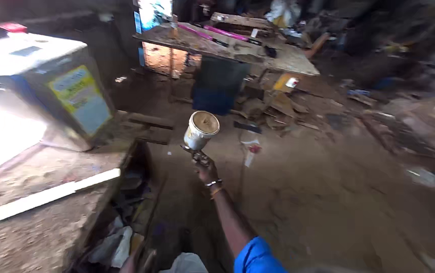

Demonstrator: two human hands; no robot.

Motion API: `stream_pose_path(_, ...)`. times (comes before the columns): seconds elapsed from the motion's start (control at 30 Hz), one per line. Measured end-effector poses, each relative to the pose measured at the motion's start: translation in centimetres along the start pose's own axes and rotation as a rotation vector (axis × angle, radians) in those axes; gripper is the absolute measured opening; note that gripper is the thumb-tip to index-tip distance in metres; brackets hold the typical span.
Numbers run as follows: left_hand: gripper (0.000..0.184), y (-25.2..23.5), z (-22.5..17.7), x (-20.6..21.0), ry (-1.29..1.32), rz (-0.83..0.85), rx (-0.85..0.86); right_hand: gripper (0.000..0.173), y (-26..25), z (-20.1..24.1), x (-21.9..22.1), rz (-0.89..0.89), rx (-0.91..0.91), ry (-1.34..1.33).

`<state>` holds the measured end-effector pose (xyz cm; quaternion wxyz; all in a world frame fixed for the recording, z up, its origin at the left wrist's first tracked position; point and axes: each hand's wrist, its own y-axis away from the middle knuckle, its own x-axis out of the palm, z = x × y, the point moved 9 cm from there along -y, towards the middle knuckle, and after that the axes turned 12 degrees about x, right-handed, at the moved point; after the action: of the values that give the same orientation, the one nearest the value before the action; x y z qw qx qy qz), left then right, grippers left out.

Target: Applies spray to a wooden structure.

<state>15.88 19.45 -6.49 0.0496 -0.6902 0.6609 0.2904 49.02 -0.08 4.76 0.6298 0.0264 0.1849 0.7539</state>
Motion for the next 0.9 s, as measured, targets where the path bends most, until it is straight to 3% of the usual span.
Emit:
stream_pose_path(0.1,0.110,-4.9,-5.3,8.3,0.019,0.273,0.182,0.036,11.8,0.9,-2.5,-0.117,-0.148,-0.462)
stream_pose_path(0.13,0.107,-5.3,-7.2,11.6,0.057,0.371,0.262,0.036,15.2,1.6,-4.1,-0.116,-0.204,-0.569)
stream_pose_path(0.23,0.050,-2.9,-7.4,20.8,0.030,0.672,0.345,0.035,26.7,3.1,-12.8,-0.302,-0.342,-0.602)
stream_pose_path(0.3,0.046,-0.2,-4.5,25.2,-0.250,0.917,0.362,0.037,34.7,3.6,-20.1,-0.388,-0.471,-0.634)
stream_pose_path(0.37,0.044,2.6,-0.9,26.9,-0.496,1.054,0.433,0.032,44.8,3.7,-27.3,-0.569,-0.594,-0.584)
stream_pose_path(0.43,0.045,4.5,1.9,26.8,-0.680,1.077,0.564,0.033,56.7,2.9,-33.7,-0.831,-0.623,-0.411)
stream_pose_path(0.53,0.051,8.6,1.9,26.3,-0.822,1.050,0.728,0.030,75.7,-0.7,-39.8,-1.334,-0.514,-0.144)
stream_pose_path(0.63,0.051,13.2,0.2,30.1,-0.914,1.047,0.890,0.034,92.1,-7.8,-42.6,-1.731,-0.321,-0.083)
stream_pose_path(0.73,0.045,18.5,-0.9,38.0,-1.025,1.094,1.010,0.039,105.0,-18.4,-44.5,-2.011,-0.234,-0.130)
stream_pose_path(0.9,0.052,30.3,-4.2,49.7,-1.035,1.092,1.163,0.047,120.4,-39.9,-46.5,-2.158,0.260,-0.338)
